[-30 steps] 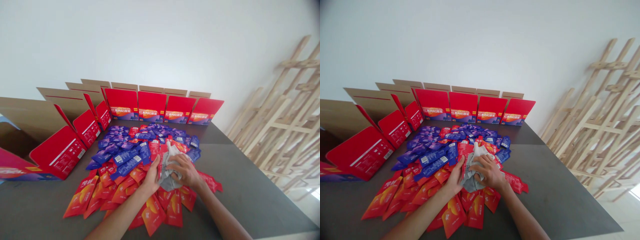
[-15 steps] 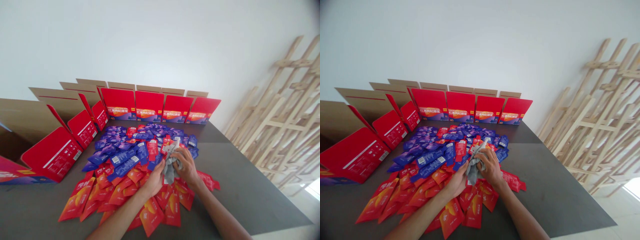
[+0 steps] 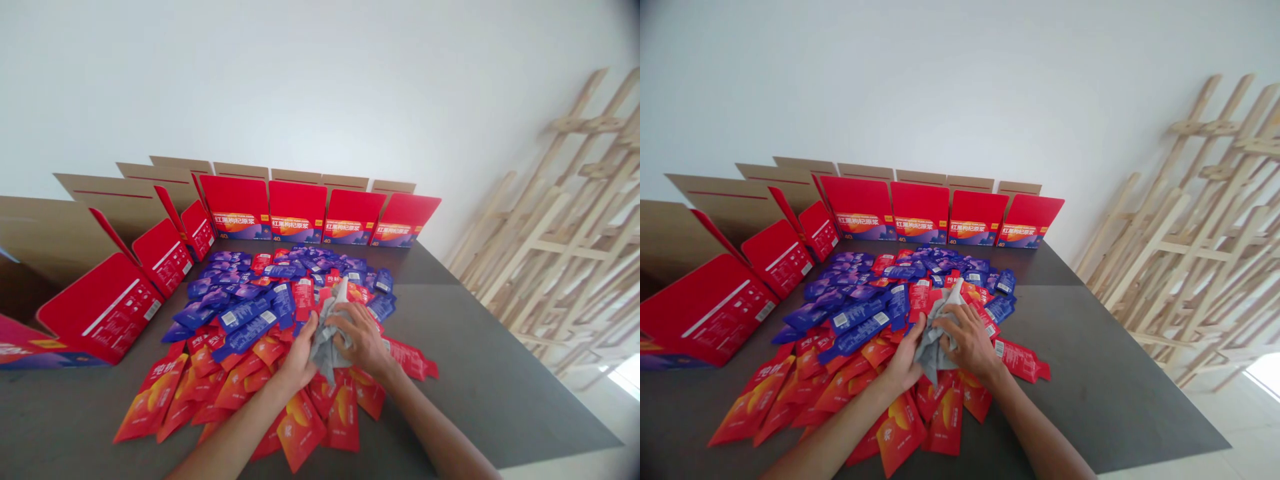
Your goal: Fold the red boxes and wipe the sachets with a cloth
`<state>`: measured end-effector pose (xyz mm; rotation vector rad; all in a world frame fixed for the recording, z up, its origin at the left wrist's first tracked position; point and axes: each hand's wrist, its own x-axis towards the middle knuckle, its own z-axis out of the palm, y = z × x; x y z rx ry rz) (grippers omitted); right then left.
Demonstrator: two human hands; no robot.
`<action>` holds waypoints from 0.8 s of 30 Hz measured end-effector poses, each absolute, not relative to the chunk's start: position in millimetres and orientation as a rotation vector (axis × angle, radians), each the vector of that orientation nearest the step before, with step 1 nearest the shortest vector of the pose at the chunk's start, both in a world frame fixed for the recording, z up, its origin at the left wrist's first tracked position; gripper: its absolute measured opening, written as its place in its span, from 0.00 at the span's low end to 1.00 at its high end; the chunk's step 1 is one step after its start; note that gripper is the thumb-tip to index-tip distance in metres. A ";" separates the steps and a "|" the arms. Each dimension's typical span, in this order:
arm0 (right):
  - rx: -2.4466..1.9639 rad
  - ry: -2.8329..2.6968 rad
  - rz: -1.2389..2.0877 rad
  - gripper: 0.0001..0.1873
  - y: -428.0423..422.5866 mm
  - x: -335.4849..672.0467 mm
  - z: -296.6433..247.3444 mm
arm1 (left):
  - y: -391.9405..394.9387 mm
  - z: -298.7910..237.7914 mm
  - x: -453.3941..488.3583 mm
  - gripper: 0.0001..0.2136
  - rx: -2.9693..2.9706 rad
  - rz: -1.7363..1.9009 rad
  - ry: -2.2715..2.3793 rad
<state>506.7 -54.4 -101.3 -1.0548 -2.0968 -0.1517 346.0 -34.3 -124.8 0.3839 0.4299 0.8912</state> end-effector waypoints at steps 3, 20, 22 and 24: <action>-1.158 -1.981 -0.198 0.22 -50.6 509.6 -105.3 | -35.5 -122.7 351.2 0.16 0.357 0.881 0.417; -1.265 -2.287 -0.176 0.16 -67.5 505.2 -85.9 | -30.9 -102.9 339.3 0.13 0.257 1.063 0.424; -1.291 -2.291 -0.261 0.15 -69.4 497.6 -88.3 | -29.6 -106.8 342.5 0.07 0.263 1.098 0.398; -1.328 -2.261 -0.316 0.11 -71.2 492.4 -88.4 | -28.0 -110.0 345.1 0.06 0.256 1.146 0.391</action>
